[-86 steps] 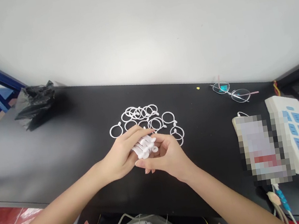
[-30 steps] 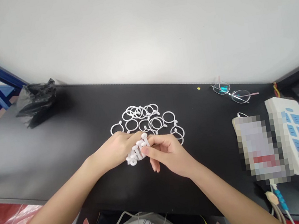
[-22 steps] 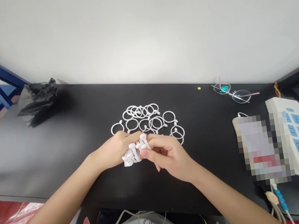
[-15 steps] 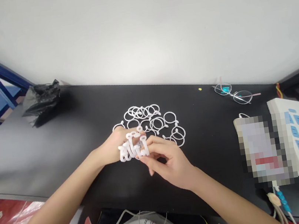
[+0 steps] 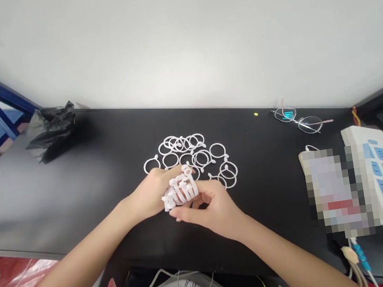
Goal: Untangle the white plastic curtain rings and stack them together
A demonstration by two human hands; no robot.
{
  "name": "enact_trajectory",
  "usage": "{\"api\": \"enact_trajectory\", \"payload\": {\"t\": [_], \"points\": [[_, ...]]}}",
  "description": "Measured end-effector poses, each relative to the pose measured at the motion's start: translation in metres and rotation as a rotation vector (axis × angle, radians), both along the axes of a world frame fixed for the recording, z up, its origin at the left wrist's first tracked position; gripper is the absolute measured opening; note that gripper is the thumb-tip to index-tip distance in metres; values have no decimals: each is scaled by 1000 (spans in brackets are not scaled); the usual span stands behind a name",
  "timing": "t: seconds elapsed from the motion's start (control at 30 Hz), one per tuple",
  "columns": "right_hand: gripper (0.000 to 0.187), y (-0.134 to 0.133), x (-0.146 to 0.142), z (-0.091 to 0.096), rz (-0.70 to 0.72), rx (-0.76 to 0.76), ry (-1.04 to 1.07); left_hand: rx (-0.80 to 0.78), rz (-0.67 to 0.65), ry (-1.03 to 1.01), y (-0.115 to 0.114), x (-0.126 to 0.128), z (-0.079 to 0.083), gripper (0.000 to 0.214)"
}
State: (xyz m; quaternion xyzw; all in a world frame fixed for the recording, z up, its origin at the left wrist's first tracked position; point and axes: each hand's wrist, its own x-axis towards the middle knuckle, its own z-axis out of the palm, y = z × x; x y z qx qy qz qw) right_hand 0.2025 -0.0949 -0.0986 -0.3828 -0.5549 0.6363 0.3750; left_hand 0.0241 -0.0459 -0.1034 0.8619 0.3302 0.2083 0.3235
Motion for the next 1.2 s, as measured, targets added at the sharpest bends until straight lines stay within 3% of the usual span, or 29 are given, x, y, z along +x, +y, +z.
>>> {"api": "enact_trajectory", "payload": {"t": [0.3, 0.5, 0.7, 0.83, 0.93, 1.2], "points": [[16, 2, 2, 1, -90, -55, 38, 45, -25, 108, 0, 0, 6, 12], [5, 3, 4, 3, 106, -66, -23, -140, -104, -81, 1, 2, 3, 13], [17, 2, 3, -2, -33, -88, 5, -161, -97, -159, 2, 3, 3, 6], [18, 2, 2, -2, 8, -53, -41, -46, -94, -2, 1, 2, 5, 3], [22, 2, 3, 0, 71, 7, -119, -68, -125, 67, 3, 1, 5, 5], [17, -6, 7, 3, 127, 287, -136, -303, -307, -209, 9, 2, -1, 19]]}}
